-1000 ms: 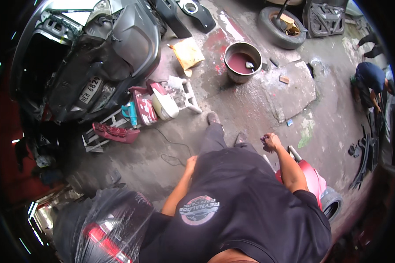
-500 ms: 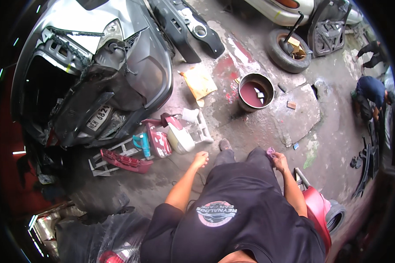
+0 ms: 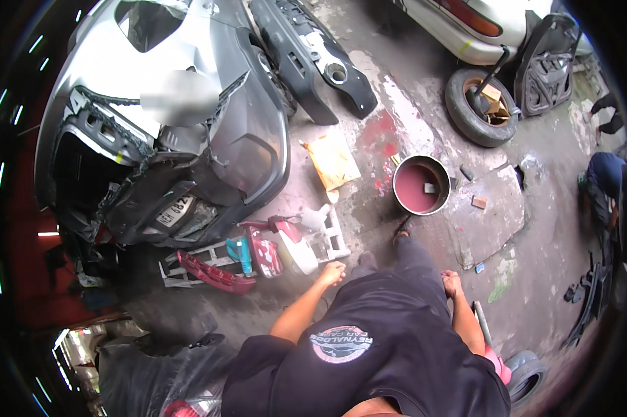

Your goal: The person sits on the floor and wipes a red car bumper with a cloth. They rotate the bumper to clean different sections, including the edges and inner surfaces, before placing it down and handling a bucket.

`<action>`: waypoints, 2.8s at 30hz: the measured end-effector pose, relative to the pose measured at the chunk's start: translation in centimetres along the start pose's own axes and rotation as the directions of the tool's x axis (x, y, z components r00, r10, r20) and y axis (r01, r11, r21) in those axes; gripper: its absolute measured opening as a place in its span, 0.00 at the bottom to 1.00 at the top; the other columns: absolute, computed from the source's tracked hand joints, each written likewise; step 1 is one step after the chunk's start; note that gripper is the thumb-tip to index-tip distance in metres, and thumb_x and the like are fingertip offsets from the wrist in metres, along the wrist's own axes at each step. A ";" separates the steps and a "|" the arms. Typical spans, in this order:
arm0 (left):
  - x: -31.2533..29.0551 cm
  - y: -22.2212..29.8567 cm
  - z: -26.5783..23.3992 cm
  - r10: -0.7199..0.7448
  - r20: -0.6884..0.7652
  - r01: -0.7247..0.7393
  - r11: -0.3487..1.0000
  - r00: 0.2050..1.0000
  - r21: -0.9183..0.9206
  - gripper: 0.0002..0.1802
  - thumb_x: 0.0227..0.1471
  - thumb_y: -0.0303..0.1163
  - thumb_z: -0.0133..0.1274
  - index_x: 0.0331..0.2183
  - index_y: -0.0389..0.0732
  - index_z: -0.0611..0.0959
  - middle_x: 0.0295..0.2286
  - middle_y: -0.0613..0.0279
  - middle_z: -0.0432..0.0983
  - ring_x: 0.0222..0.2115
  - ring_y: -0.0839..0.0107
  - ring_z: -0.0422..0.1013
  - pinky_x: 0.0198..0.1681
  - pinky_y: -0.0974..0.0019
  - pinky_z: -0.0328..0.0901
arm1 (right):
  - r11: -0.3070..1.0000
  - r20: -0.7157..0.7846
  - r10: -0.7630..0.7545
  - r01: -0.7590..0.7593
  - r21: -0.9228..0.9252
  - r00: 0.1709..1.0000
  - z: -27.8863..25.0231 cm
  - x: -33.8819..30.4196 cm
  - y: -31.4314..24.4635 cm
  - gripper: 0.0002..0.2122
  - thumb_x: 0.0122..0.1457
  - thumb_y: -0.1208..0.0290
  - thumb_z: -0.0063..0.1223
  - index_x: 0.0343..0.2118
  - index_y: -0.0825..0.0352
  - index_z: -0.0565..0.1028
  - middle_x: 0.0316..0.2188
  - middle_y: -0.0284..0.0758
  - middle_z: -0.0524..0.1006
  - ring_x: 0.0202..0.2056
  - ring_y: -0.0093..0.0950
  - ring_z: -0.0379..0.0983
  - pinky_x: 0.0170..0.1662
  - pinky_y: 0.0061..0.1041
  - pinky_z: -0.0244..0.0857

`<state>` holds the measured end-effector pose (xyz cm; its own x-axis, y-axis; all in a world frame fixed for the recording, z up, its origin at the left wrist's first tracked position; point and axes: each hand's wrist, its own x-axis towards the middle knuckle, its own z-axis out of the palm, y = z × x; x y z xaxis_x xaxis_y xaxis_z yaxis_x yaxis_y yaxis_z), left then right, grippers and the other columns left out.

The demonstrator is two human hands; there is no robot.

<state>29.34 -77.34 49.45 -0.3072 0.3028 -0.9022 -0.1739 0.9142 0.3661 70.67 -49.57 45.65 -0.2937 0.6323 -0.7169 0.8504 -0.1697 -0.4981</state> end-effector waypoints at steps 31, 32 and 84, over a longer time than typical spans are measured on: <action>12.6 24.6 -5.8 0.492 0.075 -0.492 0.827 0.868 0.271 0.20 0.53 0.38 0.59 0.45 0.37 0.85 0.44 0.46 0.82 0.47 0.51 0.77 0.52 0.53 0.70 | 0.977 0.089 0.024 -0.042 0.210 0.996 -10.2 7.1 -10.2 0.16 0.62 0.73 0.43 0.45 0.71 0.83 0.31 0.41 0.85 0.26 0.26 0.80 0.29 0.27 0.74; 12.4 26.1 -6.7 0.479 0.085 -0.478 0.815 0.874 0.327 0.20 0.53 0.38 0.59 0.45 0.37 0.85 0.44 0.46 0.81 0.48 0.51 0.77 0.52 0.53 0.70 | 0.982 0.088 0.048 -0.063 0.178 0.995 -11.1 5.6 -15.0 0.19 0.58 0.75 0.42 0.47 0.72 0.82 0.33 0.40 0.85 0.28 0.28 0.81 0.32 0.27 0.74; -16.6 54.6 -2.9 0.372 0.928 -0.606 0.731 -0.032 -0.314 0.25 0.63 0.43 0.57 0.53 0.34 0.81 0.50 0.56 0.80 0.51 0.69 0.73 0.57 0.66 0.65 | 0.964 -0.029 0.123 -0.113 0.242 0.992 -11.4 5.9 -16.3 0.22 0.53 0.77 0.42 0.49 0.69 0.81 0.30 0.45 0.83 0.26 0.32 0.80 0.28 0.30 0.73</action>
<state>22.23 -33.28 85.09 0.8131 0.5803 -0.0466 -0.2348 0.4001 0.8859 60.07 -34.48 55.06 -0.1737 0.6283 -0.7584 0.7467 -0.4180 -0.5173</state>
